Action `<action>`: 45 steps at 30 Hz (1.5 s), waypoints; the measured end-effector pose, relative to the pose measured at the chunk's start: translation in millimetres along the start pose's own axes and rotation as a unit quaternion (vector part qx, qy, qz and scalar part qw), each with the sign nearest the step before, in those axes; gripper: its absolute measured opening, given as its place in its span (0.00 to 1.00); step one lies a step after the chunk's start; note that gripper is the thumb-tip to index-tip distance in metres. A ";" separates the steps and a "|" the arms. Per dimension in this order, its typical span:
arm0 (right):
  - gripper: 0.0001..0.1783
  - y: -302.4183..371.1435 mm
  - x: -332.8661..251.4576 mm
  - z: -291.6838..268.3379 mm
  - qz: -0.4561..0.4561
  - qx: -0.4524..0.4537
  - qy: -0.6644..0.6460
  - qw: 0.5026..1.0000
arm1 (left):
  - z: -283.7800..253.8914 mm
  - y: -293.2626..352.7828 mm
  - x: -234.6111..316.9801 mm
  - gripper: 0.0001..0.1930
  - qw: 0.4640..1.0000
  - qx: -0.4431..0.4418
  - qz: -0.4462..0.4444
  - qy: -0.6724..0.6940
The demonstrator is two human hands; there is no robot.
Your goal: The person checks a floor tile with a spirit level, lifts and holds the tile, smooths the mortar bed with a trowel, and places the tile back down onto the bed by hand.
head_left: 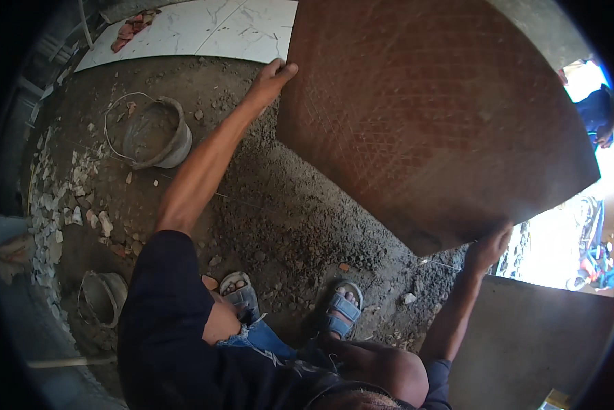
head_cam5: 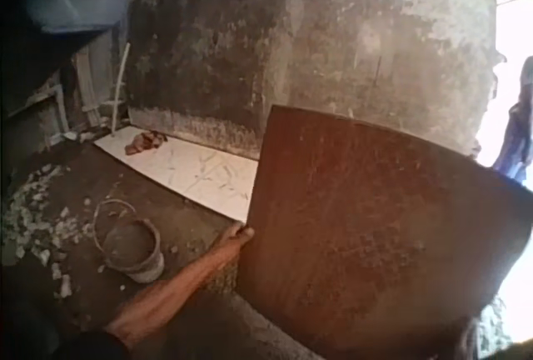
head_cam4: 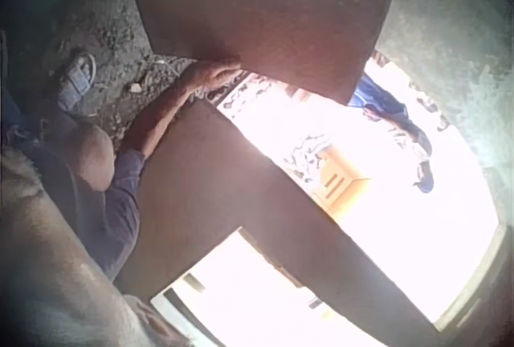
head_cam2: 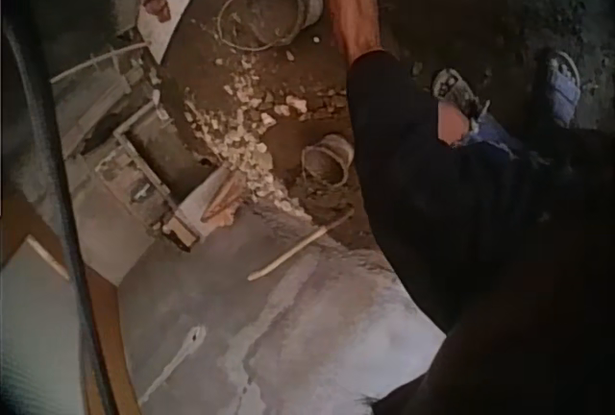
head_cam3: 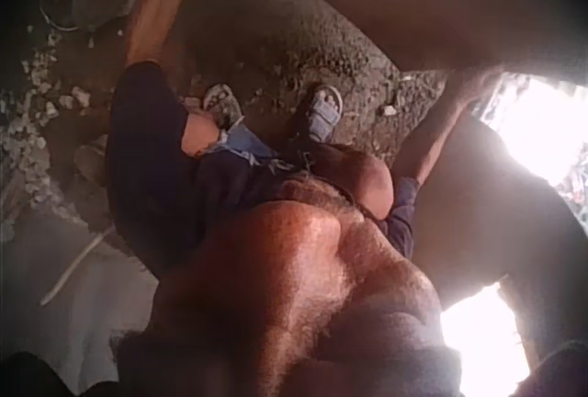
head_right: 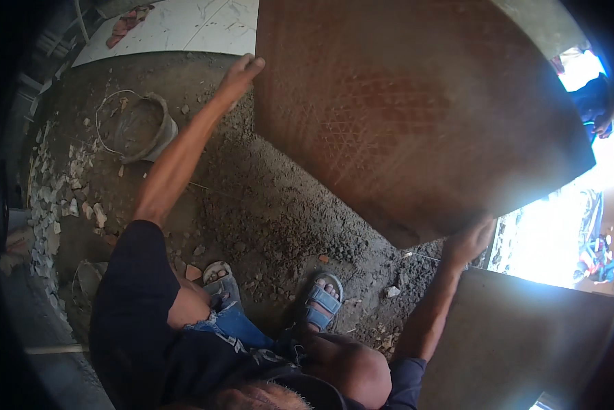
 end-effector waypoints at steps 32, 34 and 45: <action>0.25 53.8 291.6 119.5 0.167 -0.195 0.276 0.926 | -27.8 156.3 -232.9 0.21 0.912 0.016 -0.329 -0.246; 0.25 49.2 292.5 126.5 0.181 -0.193 0.303 0.915 | -29.4 143.1 -237.3 0.21 0.915 0.013 -0.312 -0.255; 0.23 25.8 325.9 145.8 0.209 -0.219 0.292 0.907 | 3.7 102.8 -229.8 0.19 0.914 0.028 -0.274 -0.297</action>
Point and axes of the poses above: each hand's wrist, its own y-axis away from the middle knuckle, its own z-axis out of the palm, x = y × z, the point moved 9 cm from there along -y, towards the middle knuckle, and after that the axes turned 9 degrees about x, right-handed, at the moved point
